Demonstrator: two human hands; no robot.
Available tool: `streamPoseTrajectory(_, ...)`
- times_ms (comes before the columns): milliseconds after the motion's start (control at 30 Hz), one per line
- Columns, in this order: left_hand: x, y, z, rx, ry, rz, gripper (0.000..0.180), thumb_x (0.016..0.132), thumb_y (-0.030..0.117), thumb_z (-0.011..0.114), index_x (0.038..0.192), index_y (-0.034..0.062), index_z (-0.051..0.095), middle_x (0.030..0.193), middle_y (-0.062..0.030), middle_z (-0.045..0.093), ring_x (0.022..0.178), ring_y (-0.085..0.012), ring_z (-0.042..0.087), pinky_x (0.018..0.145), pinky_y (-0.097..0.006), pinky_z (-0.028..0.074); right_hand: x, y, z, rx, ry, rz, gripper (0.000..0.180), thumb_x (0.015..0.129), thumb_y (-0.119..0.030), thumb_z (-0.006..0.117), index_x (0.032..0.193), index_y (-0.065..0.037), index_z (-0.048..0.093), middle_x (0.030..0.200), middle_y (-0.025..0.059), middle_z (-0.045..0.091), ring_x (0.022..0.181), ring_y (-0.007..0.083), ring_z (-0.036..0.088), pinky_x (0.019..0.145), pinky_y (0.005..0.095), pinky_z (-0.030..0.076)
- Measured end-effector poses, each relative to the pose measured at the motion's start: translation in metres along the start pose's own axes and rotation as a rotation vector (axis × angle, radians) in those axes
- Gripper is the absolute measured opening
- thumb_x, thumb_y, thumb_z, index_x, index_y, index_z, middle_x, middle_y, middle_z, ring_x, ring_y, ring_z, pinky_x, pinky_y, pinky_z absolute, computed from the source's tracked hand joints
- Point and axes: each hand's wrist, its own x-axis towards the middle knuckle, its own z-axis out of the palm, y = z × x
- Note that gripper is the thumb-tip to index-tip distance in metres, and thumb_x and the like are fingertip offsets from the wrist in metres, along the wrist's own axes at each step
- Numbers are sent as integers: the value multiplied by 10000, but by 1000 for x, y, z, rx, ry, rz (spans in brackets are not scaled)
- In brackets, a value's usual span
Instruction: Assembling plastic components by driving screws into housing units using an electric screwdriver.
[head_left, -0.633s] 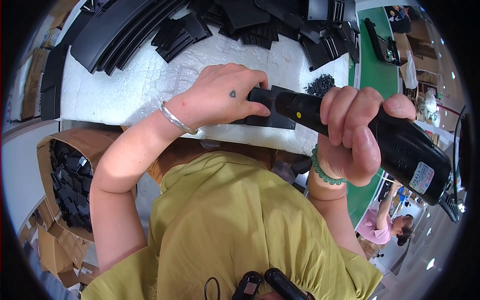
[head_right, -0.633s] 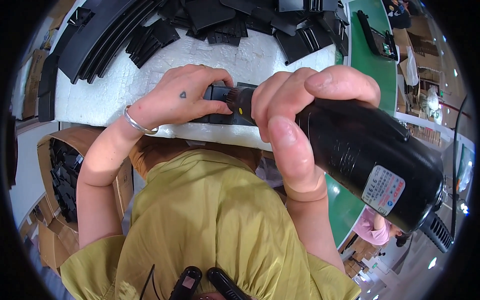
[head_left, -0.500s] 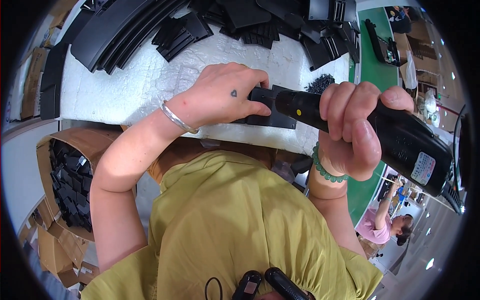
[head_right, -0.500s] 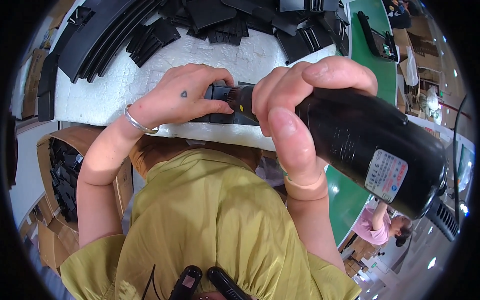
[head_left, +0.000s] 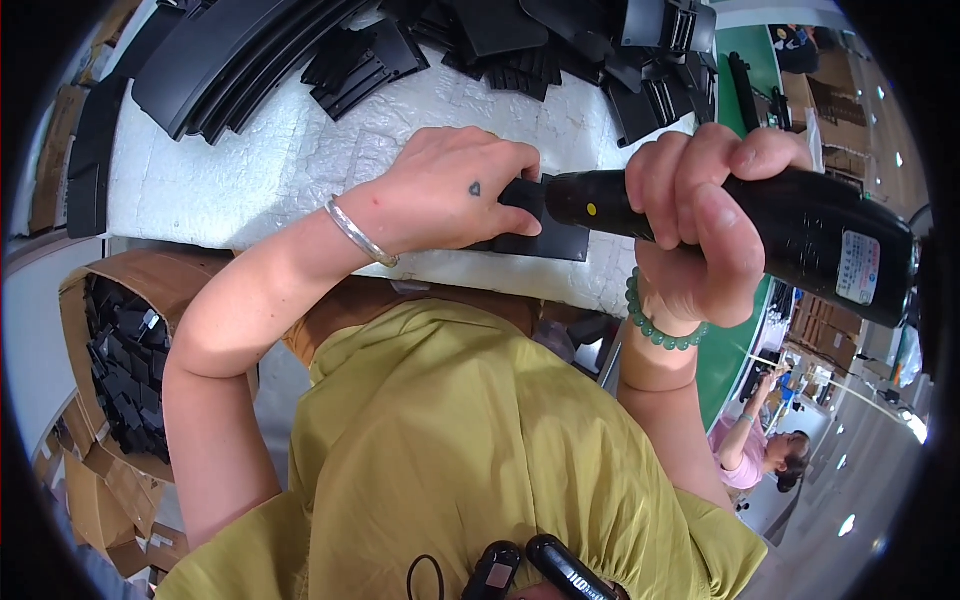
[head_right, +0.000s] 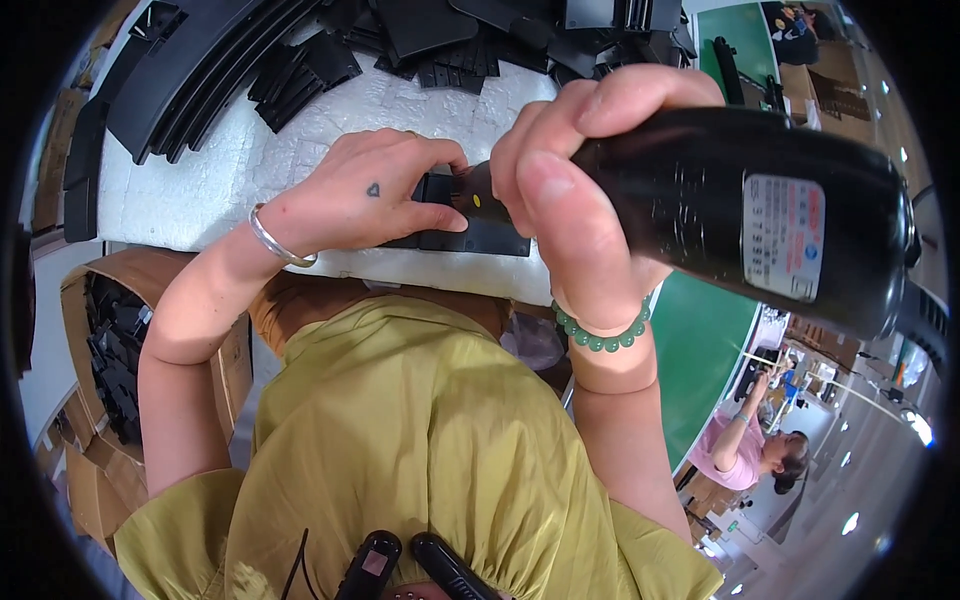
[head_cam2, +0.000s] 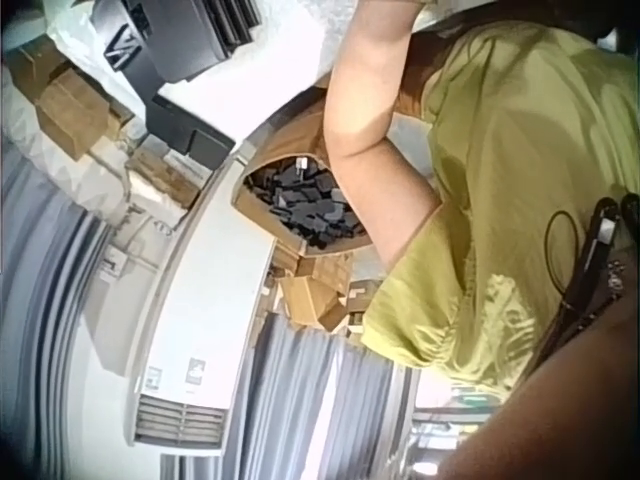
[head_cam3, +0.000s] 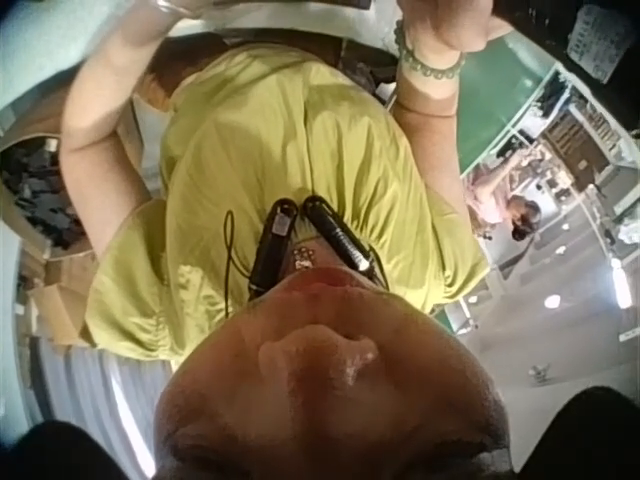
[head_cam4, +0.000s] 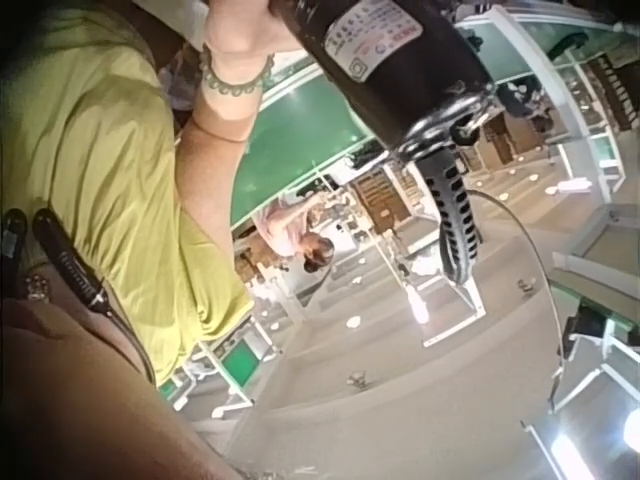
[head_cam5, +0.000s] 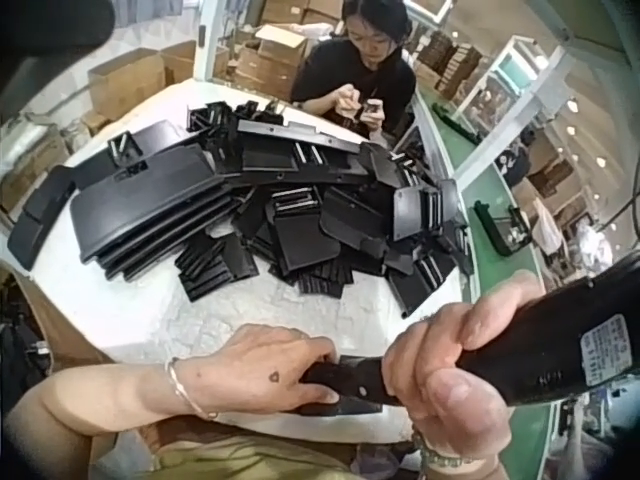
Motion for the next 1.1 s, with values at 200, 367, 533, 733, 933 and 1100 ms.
streamPoseTrajectory(200, 1, 1, 0, -4, 3, 4, 367, 731, 347, 671, 973, 86, 580, 860, -124, 627, 843, -323, 579, 724, -404, 437, -2, -1, 10, -95, 56, -1, 246, 716, -64, 496, 945, -74, 405, 567, 3, 366, 443, 104, 346, 502, 279, 352)
streamPoseTrajectory(367, 2, -1, 4, 50, 79, 48, 379, 722, 349, 668, 973, 79, 583, 823, -119, 620, 896, -304, 571, 755, -399, 430, -6, -1, 7, -164, 52, -21, 254, 707, -55, 503, 937, -60, 394, 574, 34, 376, 451, 134, 343, 477, 302, 348)
streamPoseTrajectory(533, 2, 12, -6, 100, -19, -16, 405, 724, 353, 679, 1019, 98, 573, 783, -121, 613, 795, -298, 574, 701, -371, 428, -13, -15, -44, 183, 179, -207, 317, 750, 0, 506, 1057, -43, 437, 639, 50, 469, 485, 136, 441, 504, 292, 419)
streamPoseTrajectory(733, 11, 19, 3, 94, -3, 4, 392, 719, 353, 689, 985, 79, 603, 778, -137, 615, 719, -293, 569, 650, -362, 435, -35, 0, -74, -61, 389, -173, 283, 730, 27, 504, 1000, -3, 427, 619, 72, 466, 462, 137, 417, 484, 300, 420)
streamPoseTrajectory(933, 9, 11, -9, 91, 38, 66, 409, 709, 317, 714, 985, 30, 623, 812, -155, 623, 738, -288, 582, 660, -343, 447, -39, 4, -85, 88, 455, -190, 270, 734, 29, 503, 993, -3, 433, 625, 67, 470, 463, 137, 419, 486, 301, 418)
streamPoseTrajectory(1100, 9, 14, -4, 71, 30, 16, 444, 706, 386, 698, 999, 59, 631, 863, -146, 627, 831, -310, 586, 728, -359, 461, -43, 13, -91, 59, 440, -152, 259, 737, 35, 513, 982, -7, 444, 640, 67, 477, 472, 140, 429, 488, 292, 414)
